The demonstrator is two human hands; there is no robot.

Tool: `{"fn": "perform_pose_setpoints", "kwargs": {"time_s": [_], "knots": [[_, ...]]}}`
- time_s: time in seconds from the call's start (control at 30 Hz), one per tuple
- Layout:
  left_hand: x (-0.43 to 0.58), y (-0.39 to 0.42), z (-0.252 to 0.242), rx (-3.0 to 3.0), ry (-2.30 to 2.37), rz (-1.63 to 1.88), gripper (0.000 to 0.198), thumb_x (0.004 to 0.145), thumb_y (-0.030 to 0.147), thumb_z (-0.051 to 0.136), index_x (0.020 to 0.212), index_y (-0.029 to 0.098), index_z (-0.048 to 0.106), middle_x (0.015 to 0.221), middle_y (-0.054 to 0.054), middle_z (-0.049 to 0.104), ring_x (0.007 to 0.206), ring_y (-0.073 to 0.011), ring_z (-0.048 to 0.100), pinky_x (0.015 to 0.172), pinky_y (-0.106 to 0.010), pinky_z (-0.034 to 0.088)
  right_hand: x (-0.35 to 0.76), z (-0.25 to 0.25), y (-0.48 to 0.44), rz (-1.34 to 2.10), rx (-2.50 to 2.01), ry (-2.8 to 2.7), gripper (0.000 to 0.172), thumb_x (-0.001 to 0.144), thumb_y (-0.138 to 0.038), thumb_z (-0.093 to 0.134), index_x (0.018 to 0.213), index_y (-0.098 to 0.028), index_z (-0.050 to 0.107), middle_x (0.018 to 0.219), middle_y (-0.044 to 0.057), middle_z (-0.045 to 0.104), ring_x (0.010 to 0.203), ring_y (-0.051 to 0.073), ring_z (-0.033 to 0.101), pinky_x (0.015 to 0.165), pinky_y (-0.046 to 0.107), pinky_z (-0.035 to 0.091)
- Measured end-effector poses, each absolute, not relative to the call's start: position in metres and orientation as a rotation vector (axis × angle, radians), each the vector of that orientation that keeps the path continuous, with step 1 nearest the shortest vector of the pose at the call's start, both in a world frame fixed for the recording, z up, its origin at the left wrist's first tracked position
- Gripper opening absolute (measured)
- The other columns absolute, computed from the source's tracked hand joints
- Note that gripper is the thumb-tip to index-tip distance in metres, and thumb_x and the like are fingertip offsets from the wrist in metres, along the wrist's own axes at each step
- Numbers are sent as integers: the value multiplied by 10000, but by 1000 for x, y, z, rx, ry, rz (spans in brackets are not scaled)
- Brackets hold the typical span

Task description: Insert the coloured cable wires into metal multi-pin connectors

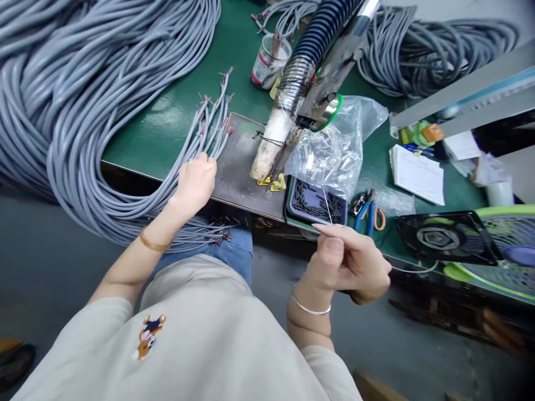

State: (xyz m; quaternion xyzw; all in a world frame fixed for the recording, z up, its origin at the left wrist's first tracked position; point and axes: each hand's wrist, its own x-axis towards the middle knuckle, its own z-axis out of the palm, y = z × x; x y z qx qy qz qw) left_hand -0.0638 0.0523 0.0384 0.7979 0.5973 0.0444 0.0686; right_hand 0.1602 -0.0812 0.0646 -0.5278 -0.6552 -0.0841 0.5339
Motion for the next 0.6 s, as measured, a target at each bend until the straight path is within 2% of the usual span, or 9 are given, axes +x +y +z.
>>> {"fn": "perform_pose_setpoints", "kwargs": {"time_s": [0.13,0.27,0.4,0.47,0.53,0.6], "knots": [[-74,45,33,2401,1781,157,295,926,126,434,1079,82,683,1069,-210,730,946,-355,718,763,-411,495,165,61,-82,-318,-1233,-1584,165,923,-212,614,937,-244,775,673,-28,726,502,107,615,494,243,460],[-89,45,23,2278,1875,428,297,912,162,496,1146,112,672,989,-153,748,945,-316,715,805,-388,497,169,59,-85,-331,-1317,-1614,162,925,-202,613,898,-227,771,698,-16,748,539,113,655,519,233,475],[-97,44,13,2285,1855,712,428,916,164,510,1332,163,613,1193,-152,689,966,-278,694,806,-372,503,177,56,-88,-347,-1374,-1598,163,925,-208,617,890,-227,775,701,-10,750,516,108,636,503,230,459],[-99,37,7,2368,1803,771,339,946,192,503,1234,183,680,1244,-155,649,977,-271,680,806,-373,508,179,54,-88,-336,-1389,-1591,156,920,-205,625,890,-230,777,692,-15,747,483,95,601,481,226,433],[-103,25,2,2479,1754,769,255,980,270,507,1028,178,740,1152,-146,660,969,-274,667,815,-377,514,180,53,-88,-320,-1397,-1580,152,917,-205,631,887,-232,777,686,-17,744,469,90,579,470,227,411],[-109,12,-2,2627,1702,703,280,985,359,536,992,171,744,1061,-145,673,939,-283,655,782,-377,517,180,51,-87,-305,-1399,-1570,149,916,-211,632,884,-234,776,681,-18,741,463,88,564,463,230,394]]}}
